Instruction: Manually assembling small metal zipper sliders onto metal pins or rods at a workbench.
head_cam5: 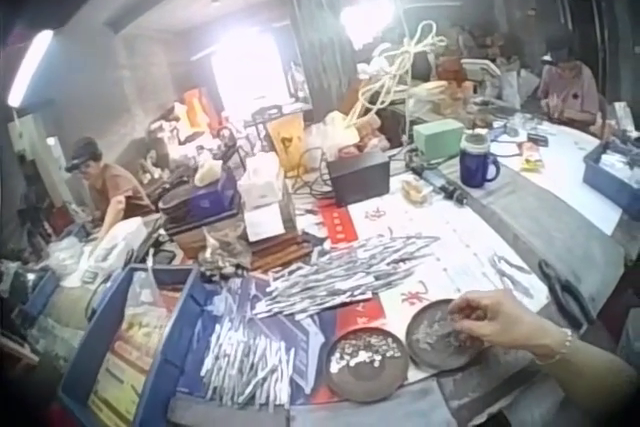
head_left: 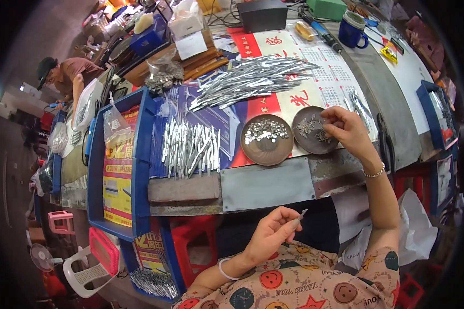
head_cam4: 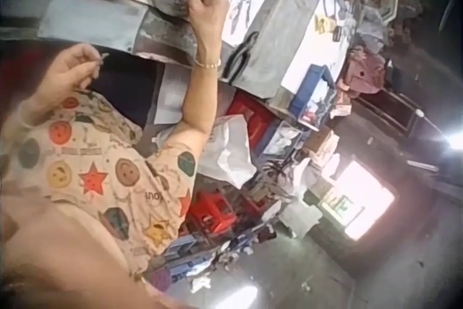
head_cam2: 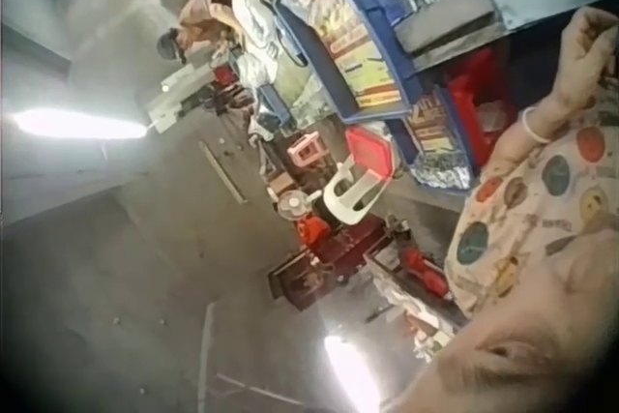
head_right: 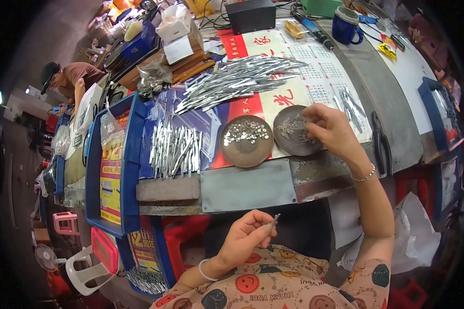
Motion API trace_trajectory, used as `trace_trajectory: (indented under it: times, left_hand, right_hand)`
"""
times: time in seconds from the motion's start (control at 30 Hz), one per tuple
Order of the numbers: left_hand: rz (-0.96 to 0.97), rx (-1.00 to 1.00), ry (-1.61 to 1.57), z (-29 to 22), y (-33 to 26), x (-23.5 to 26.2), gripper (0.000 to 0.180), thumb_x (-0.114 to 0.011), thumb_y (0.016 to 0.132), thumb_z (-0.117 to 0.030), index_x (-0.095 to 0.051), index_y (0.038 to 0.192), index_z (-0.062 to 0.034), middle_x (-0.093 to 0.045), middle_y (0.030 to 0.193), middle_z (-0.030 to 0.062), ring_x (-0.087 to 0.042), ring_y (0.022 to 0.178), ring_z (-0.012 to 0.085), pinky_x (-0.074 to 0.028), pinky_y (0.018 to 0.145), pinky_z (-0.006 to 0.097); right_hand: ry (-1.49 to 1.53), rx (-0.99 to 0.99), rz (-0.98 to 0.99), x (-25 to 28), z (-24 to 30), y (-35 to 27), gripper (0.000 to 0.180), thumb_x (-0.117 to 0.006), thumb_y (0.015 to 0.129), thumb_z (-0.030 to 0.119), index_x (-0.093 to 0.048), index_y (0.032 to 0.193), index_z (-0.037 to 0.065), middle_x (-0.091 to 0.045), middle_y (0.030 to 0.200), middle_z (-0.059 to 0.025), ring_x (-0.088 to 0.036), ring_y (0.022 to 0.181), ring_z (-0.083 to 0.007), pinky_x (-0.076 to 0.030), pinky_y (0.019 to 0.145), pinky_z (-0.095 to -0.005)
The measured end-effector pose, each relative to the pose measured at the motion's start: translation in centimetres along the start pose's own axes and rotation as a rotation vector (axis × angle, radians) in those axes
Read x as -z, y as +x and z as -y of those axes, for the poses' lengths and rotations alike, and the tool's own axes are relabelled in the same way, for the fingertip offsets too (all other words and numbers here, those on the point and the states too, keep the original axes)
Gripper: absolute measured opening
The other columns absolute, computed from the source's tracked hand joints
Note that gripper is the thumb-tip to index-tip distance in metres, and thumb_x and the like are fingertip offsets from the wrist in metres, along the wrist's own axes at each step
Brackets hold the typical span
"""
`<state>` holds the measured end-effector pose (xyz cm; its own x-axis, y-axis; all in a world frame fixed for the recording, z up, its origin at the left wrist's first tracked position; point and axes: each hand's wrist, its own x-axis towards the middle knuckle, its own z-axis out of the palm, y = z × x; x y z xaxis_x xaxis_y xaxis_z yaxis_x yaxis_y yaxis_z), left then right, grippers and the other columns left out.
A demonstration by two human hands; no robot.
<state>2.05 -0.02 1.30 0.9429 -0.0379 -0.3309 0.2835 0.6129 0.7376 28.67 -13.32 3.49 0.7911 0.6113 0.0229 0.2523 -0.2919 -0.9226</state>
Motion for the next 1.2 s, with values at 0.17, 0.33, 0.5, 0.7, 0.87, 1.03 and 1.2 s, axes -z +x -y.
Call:
trace_trajectory:
  times: [0.17, 0.33, 0.5, 0.7, 0.87, 1.03, 1.2]
  left_hand:
    - [-0.016, -0.011, -0.015, -0.1, -0.2, -0.2, 0.020, -0.052, 0.095, -0.010, -0.051, 0.112, 0.0005, -0.057, 0.090, 0.0040, -0.048, 0.069, 0.0054, -0.041, 0.064, 0.019]
    - [-0.041, -0.035, -0.135, -0.1, -0.8, -0.1, 0.019, -0.051, 0.095, -0.008, -0.052, 0.111, 0.0011, -0.059, 0.090, 0.0056, -0.049, 0.067, 0.0061, -0.041, 0.064, 0.019]
    - [-0.022, -0.056, -0.348, 0.1, -1.1, 0.3, 0.013, -0.051, 0.095, -0.007, -0.051, 0.106, 0.0003, -0.060, 0.090, 0.0081, -0.053, 0.065, 0.0086, -0.044, 0.061, 0.020]
    - [-0.019, -0.007, -0.494, 0.0, -0.9, 0.8, 0.010, -0.049, 0.096, -0.013, -0.048, 0.099, -0.0028, -0.057, 0.090, 0.0084, -0.054, 0.065, 0.0103, -0.046, 0.061, 0.024]
    - [0.031, 0.037, -0.616, 0.4, -0.9, 1.4, 0.012, -0.050, 0.097, -0.016, -0.049, 0.099, -0.0045, -0.057, 0.091, 0.0078, -0.053, 0.067, 0.0101, -0.045, 0.061, 0.024]
    - [0.049, 0.085, -0.673, 0.5, -1.0, 1.5, 0.012, -0.050, 0.097, -0.017, -0.049, 0.098, -0.0052, -0.056, 0.090, 0.0060, -0.052, 0.066, 0.0086, -0.044, 0.059, 0.022]
    - [0.056, 0.125, -0.713, 0.5, -1.1, 1.5, 0.014, -0.051, 0.097, -0.019, -0.049, 0.097, -0.0058, -0.055, 0.088, 0.0049, -0.051, 0.066, 0.0070, -0.042, 0.057, 0.021]
  right_hand:
    - [0.015, -0.011, 0.000, -0.2, 0.1, -0.5, 0.010, -0.060, 0.084, -0.001, -0.060, 0.093, -0.005, -0.063, 0.082, -0.0051, -0.065, 0.071, -0.0100, -0.052, 0.064, -0.0213]
    - [0.137, -0.005, -0.035, -1.2, -0.1, -1.0, 0.005, -0.059, 0.086, 0.001, -0.057, 0.087, -0.004, -0.061, 0.078, -0.0037, -0.065, 0.071, -0.0113, -0.051, 0.062, -0.0218]
    - [0.266, -0.034, 0.045, -3.7, 1.7, -4.1, 0.006, -0.059, 0.086, 0.002, -0.056, 0.087, -0.003, -0.060, 0.076, -0.0036, -0.063, 0.067, -0.0102, -0.050, 0.060, -0.0218]
    - [0.484, -0.099, 0.179, -7.7, 3.5, -10.2, 0.008, -0.059, 0.085, -0.003, -0.052, 0.086, 0.000, -0.058, 0.079, -0.0020, -0.060, 0.069, -0.0086, -0.049, 0.060, -0.0210]
    - [0.443, -0.028, 0.152, -9.5, 3.7, -12.4, 0.009, -0.059, 0.084, -0.005, -0.055, 0.091, -0.002, -0.059, 0.080, -0.0038, -0.061, 0.070, -0.0081, -0.050, 0.062, -0.0221]
    - [0.304, 0.076, 0.103, -10.2, 4.4, -13.0, 0.010, -0.057, 0.085, -0.006, -0.056, 0.095, -0.003, -0.061, 0.082, -0.0053, -0.063, 0.066, -0.0101, -0.050, 0.059, -0.0224]
    - [0.152, 0.207, 0.074, -10.7, 5.0, -13.0, 0.013, -0.056, 0.087, -0.004, -0.053, 0.099, 0.000, -0.059, 0.076, -0.0070, -0.065, 0.063, -0.0137, -0.050, 0.055, -0.0249]
